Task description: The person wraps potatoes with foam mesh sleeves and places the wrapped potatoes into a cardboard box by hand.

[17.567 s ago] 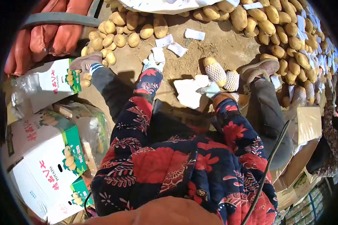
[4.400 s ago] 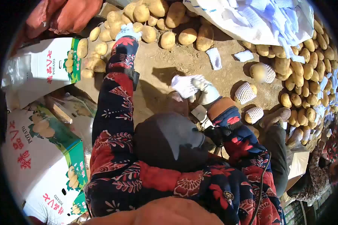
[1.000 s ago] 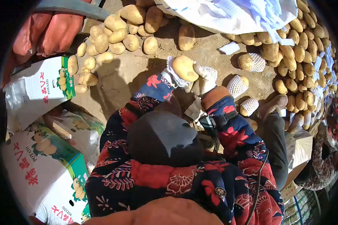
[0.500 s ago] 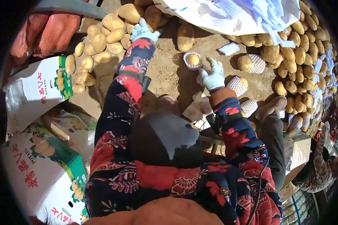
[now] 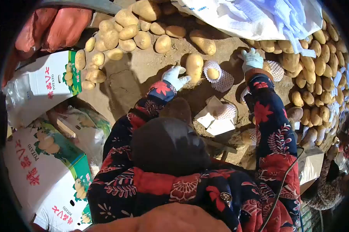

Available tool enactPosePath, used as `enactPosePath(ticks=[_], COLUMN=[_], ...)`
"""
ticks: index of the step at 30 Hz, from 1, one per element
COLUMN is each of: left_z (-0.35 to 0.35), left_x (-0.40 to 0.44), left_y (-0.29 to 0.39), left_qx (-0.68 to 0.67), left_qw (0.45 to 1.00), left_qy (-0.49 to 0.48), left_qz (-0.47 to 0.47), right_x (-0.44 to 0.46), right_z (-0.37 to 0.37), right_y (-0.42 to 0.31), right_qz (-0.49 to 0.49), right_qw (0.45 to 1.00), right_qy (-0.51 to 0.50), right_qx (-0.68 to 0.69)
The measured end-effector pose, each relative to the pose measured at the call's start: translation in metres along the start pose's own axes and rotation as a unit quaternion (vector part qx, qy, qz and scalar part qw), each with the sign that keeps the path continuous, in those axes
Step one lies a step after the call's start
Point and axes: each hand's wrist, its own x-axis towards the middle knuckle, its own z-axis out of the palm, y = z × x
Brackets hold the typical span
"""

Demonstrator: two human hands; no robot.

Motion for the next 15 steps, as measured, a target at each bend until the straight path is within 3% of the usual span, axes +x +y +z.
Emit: enactPosePath(ticks=[3,4,5,6,7,8,9,13,14,15], left_z=[-0.003,-0.011,-0.012,-0.011,-0.010,-0.012,-0.024,-0.080,-0.086,-0.089], left_x=[0.005,0.004,0.007,0.009,0.010,0.017,0.023,0.070,0.090,0.107], left_y=[0.007,0.017,0.021,0.024,0.028,0.032,0.038,0.039,0.025,0.013], left_qx=[-0.025,-0.023,-0.022,-0.013,-0.005,0.007,0.059,0.187,0.201,0.214], left_qw=[0.999,0.999,0.999,0.996,0.990,0.990,0.981,0.959,0.957,0.955], left_qy=[0.032,0.041,0.041,0.081,0.121,0.128,0.168,0.214,0.205,0.198], left_qz=[0.001,0.009,0.012,0.044,0.074,0.058,0.081,-0.013,-0.037,-0.061], right_x=[0.015,0.015,0.012,0.002,-0.009,-0.015,-0.025,-0.060,-0.054,-0.061], right_z=[0.002,0.007,0.015,0.021,0.020,0.016,0.024,0.008,0.034,0.027], right_y=[0.006,0.007,0.004,0.000,-0.007,-0.015,-0.027,-0.048,-0.049,-0.048], right_qz=[0.014,0.010,0.012,-0.024,-0.059,0.013,-0.039,-0.020,-0.029,-0.012], right_qw=[0.999,0.992,0.992,0.940,0.840,0.884,0.845,0.833,0.809,0.833], right_qy=[-0.043,0.004,0.006,0.051,0.092,0.041,0.106,0.069,0.094,0.069], right_qx=[0.029,0.123,0.123,0.336,0.532,0.465,0.522,0.548,0.580,0.549])
